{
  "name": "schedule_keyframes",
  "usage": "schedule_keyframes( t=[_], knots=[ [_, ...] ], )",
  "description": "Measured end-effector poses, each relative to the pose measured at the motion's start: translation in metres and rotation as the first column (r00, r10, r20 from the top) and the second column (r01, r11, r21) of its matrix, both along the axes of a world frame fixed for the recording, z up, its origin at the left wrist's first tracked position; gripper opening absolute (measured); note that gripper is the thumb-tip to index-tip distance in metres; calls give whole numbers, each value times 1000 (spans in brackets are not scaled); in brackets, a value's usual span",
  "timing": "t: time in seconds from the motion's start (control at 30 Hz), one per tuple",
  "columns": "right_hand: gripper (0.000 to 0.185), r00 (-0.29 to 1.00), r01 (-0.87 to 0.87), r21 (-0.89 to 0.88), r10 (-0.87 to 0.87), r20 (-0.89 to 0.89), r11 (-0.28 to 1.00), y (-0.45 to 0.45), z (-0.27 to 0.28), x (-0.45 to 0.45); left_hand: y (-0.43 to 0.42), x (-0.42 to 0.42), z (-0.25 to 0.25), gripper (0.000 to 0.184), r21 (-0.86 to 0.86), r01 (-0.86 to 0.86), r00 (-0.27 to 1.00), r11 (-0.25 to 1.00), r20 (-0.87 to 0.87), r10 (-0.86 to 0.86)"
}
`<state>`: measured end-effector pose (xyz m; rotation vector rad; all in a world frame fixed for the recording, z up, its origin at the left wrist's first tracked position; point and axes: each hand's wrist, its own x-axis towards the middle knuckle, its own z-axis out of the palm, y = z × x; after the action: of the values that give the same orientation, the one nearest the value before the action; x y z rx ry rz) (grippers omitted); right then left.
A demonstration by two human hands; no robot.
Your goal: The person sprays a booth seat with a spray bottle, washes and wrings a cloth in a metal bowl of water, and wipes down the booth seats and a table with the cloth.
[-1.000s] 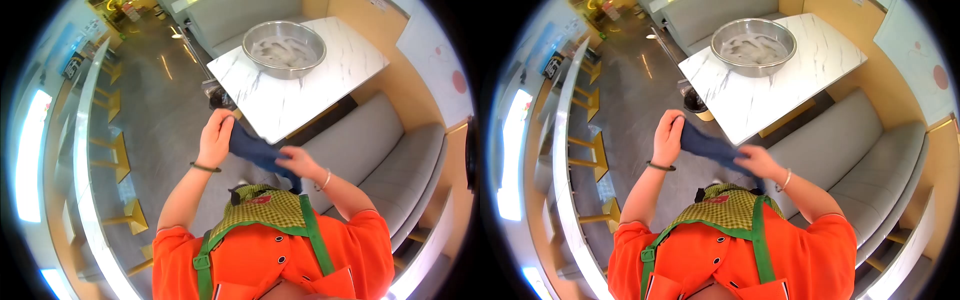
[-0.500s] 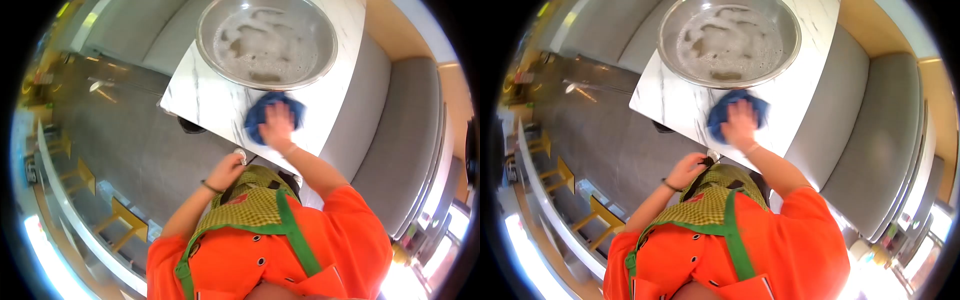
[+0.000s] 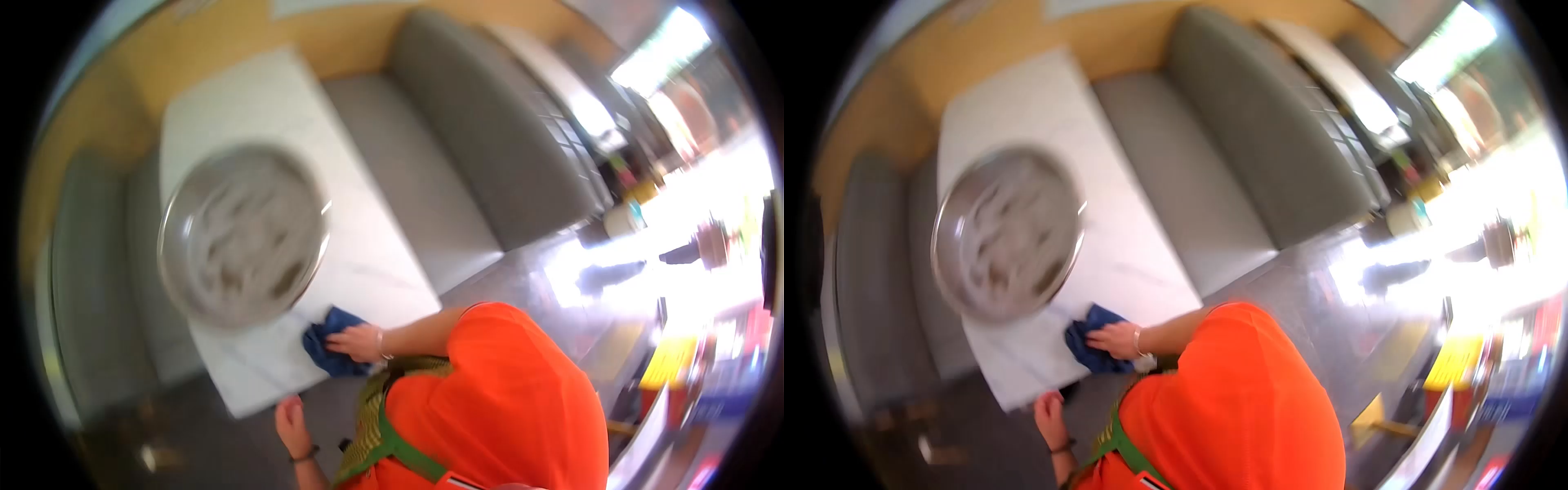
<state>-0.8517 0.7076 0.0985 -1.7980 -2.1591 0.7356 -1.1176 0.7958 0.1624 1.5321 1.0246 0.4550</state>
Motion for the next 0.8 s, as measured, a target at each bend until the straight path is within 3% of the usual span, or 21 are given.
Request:
schedule_keyframes(
  t=[0.07,0.1,0.13,0.17,0.2,0.23,0.27,0.3,0.37,0.4,0.43,0.47,0.5,0.53,0.57,0.63,0.67,0.7,0.73,0.77,0.8],
  knots=[
    [52,971,229,28,-231,57,973,-36,0,32,4,32,-12,12,-116,115,992,987,58,-109],
    [48,924,371,40,-373,78,928,-50,-6,47,5,52,-13,13,-113,249,968,962,9,-250],
    [43,831,552,-112,-556,-1,826,-55,5,56,5,72,-27,13,-95,368,929,925,72,-362],
    [39,692,682,-269,-719,-65,680,-56,22,66,6,93,-33,25,-116,514,856,850,130,-500],
    [39,449,815,-272,-854,-261,512,-58,31,66,5,110,-46,33,-111,555,829,824,161,-536],
    [44,352,830,-308,-865,-358,465,-52,49,65,7,124,-55,42,-114,581,810,806,180,-559],
    [46,384,800,-299,-827,-411,520,-45,67,65,4,144,-33,57,-274,564,824,779,125,-553],
    [43,372,801,-255,-783,-499,543,-38,85,60,4,157,-22,58,-444,485,873,753,201,-444],
    [31,317,786,-147,-596,-738,600,-21,104,53,11,180,3,53,-473,501,866,725,265,-425],
    [29,276,772,-121,-501,-820,624,-15,117,50,38,175,-35,46,386,667,709,638,-63,-703],
    [28,385,787,26,-458,-801,616,-5,124,50,29,188,19,40,175,611,717,772,290,-634],
    [27,412,766,55,-423,-807,640,1,132,55,30,195,51,35,-97,485,809,869,429,-403],
    [26,441,743,89,-386,-810,663,4,141,53,32,195,67,30,-377,345,864,860,486,-134],
    [26,456,698,62,-377,-806,713,10,144,56,46,193,62,30,-372,359,862,856,484,-151],
    [26,447,709,63,-379,-811,702,15,150,57,73,191,52,40,-287,386,844,877,494,-210],
    [24,-98,499,-464,-484,-869,732,25,178,60,120,188,49,52,-198,416,823,888,498,-274],
    [20,-161,437,-419,-390,-907,796,37,176,65,142,185,57,51,186,428,811,884,351,-467],
    [20,-166,441,-415,-382,-909,796,54,178,63,162,178,65,51,538,433,801,723,138,-582],
    [16,-124,551,-314,-296,-947,773,74,181,60,172,172,79,62,734,334,810,592,98,-578],
    [12,-69,649,-209,-217,-974,732,91,184,58,179,171,93,62,734,335,811,591,95,-577],
    [12,-68,647,-210,-219,-973,733,104,192,57,168,180,128,41,527,311,768,791,351,-535]
  ],
)
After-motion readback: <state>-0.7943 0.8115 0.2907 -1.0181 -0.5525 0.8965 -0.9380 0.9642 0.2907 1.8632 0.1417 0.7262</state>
